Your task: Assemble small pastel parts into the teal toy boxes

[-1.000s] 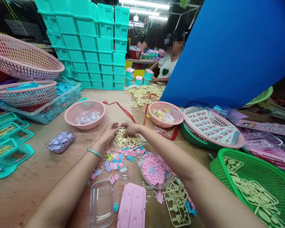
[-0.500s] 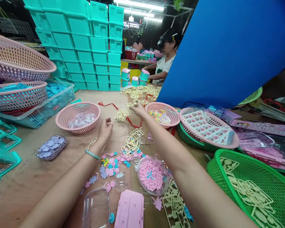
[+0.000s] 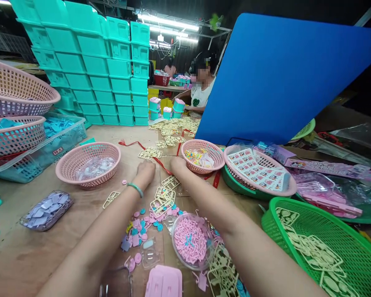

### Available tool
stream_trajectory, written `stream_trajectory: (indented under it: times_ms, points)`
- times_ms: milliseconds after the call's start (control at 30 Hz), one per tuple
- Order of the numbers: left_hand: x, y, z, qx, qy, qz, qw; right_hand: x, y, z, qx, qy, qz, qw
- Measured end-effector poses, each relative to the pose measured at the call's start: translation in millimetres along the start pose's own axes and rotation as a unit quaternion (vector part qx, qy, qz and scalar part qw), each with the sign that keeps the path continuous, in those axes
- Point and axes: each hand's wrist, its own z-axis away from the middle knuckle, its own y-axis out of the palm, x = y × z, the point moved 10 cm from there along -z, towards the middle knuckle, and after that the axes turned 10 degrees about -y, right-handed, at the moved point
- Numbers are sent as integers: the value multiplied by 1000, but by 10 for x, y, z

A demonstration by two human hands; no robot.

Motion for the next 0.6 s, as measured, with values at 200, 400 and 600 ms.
stream_trajectory:
  times_ms: [200, 400, 600]
  points:
    - [94, -65, 167, 38, -32, -37, 998, -442, -564, 507, -128, 37, 28, 991]
    - [59, 308, 562, 162, -60, -43, 984, -858, -873, 1045, -283, 9, 12, 959]
    - [140, 330, 827, 235, -112, 5, 965, 106, 199, 902, 9, -209, -64, 976]
